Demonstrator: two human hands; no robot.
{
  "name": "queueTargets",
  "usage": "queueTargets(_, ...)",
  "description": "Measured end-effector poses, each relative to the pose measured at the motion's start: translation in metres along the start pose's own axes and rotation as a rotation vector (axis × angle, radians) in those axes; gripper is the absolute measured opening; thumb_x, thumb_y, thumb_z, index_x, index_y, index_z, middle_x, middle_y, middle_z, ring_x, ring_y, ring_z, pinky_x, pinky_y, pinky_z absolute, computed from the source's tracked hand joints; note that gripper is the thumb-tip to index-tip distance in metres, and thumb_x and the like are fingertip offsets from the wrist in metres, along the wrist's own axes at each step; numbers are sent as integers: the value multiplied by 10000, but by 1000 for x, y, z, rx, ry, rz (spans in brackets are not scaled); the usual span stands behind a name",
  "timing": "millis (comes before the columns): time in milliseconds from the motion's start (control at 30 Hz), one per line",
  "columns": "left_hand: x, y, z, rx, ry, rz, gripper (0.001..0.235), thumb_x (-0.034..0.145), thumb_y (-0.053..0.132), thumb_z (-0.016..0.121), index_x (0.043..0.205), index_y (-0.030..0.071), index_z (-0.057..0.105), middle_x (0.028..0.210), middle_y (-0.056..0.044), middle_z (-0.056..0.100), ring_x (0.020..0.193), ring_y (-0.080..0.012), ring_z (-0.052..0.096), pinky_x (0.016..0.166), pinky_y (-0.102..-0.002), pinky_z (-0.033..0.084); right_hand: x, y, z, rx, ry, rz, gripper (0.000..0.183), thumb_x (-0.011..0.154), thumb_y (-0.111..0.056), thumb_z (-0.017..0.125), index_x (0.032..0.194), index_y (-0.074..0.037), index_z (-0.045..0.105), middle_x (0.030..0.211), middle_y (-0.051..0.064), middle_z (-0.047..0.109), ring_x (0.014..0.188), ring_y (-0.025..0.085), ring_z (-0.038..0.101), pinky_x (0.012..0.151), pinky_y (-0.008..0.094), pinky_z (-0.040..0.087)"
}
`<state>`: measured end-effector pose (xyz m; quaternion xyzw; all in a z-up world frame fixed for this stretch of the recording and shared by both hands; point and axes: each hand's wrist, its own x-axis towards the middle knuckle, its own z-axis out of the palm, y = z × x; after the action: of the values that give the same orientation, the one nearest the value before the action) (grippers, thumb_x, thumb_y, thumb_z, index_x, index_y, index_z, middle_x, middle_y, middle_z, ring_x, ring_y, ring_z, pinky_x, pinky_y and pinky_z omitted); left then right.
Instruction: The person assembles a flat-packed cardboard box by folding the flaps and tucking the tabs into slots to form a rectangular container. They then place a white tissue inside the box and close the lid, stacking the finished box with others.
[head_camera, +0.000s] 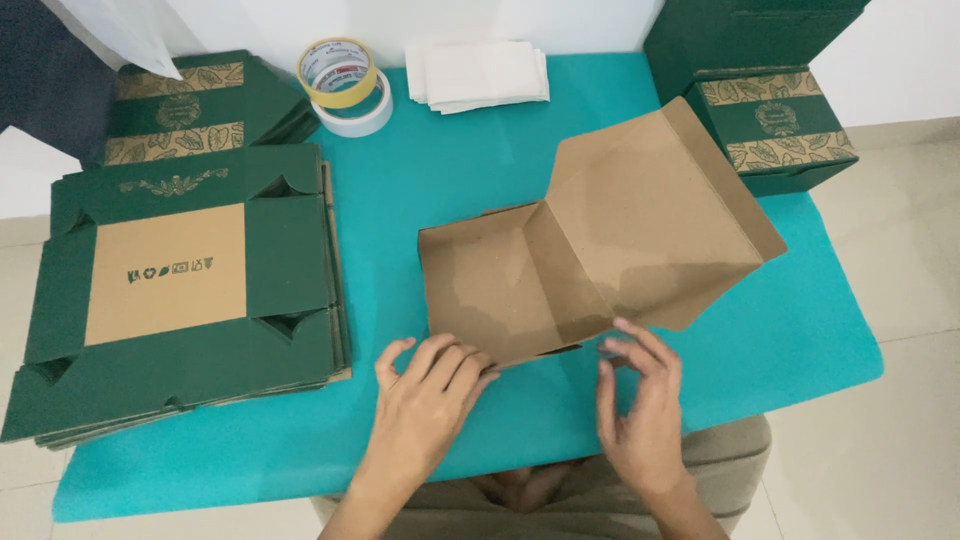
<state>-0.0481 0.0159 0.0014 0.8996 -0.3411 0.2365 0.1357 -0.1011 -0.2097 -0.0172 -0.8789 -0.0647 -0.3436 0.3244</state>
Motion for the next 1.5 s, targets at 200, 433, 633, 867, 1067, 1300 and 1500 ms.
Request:
queueTargets(200, -3, 0, 11, 36, 114, -48, 205, 936, 280, 739, 853, 178, 582, 895, 80, 633, 967, -146, 584, 912, -382, 291, 20, 24, -6, -7, -243, -23, 147, 958, -85, 587, 1092, -41, 626, 1088, 62, 679, 1039, 221, 631, 931, 337, 506)
queueTargets(433, -3, -1, 12, 43, 91, -70, 190, 932, 293, 741, 868, 194, 592, 895, 93, 630, 959, -127, 574, 897, -388, 290, 9, 46, -9, 180, -190, 227, 86, 986, -81, 533, 994, -57, 616, 1018, 79, 677, 1014, 194, 660, 871, 290, 542)
queueTargets(633, -3, -1, 13, 58, 85, -86, 193, 938, 289, 735, 870, 187, 585, 891, 91, 624, 961, -128, 568, 894, -383, 289, 1, 50, -6, 318, -142, 302, 143, 1027, -140, 478, 1035, -49, 588, 1070, 105, 652, 1075, 219, 643, 945, 332, 518)
queueTargets(867, -3, -2, 10, 19, 53, -27, 215, 928, 283, 745, 873, 173, 570, 924, 54, 611, 1024, -167, 572, 892, -404, 290, 8, 21, 1, 58, -89, 82, 130, 995, -82, 528, 1019, -36, 648, 1023, 94, 681, 1005, 244, 648, 930, 345, 501)
queueTargets(1067, -5, -3, 7, -115, -35, -23, 174, 916, 217, 726, 1030, 148, 614, 1015, 8, 603, 1089, -216, 519, 843, -424, 272, 13, 0, 15, -37, 61, -21, 83, 956, -71, 639, 1021, -40, 679, 1025, 104, 687, 953, 228, 662, 831, 329, 565)
queueTargets(1300, -5, -2, 12, -164, -58, -20, 81, 969, 106, 608, 1042, 136, 628, 1012, -10, 607, 1123, -251, 504, 843, -459, 285, 14, -3, 21, -49, 65, -68, 96, 942, -68, 665, 1032, -48, 690, 1028, 113, 671, 920, 216, 690, 808, 317, 591)
queueTargets(1500, -2, -2, 13, -126, -44, 11, 80, 957, 53, 624, 997, 118, 600, 990, -30, 587, 1122, -252, 516, 834, -442, 287, 29, -1, 10, 67, -54, -124, 173, 969, -44, 578, 1029, -68, 739, 1085, 157, 667, 962, 235, 680, 812, 305, 581)
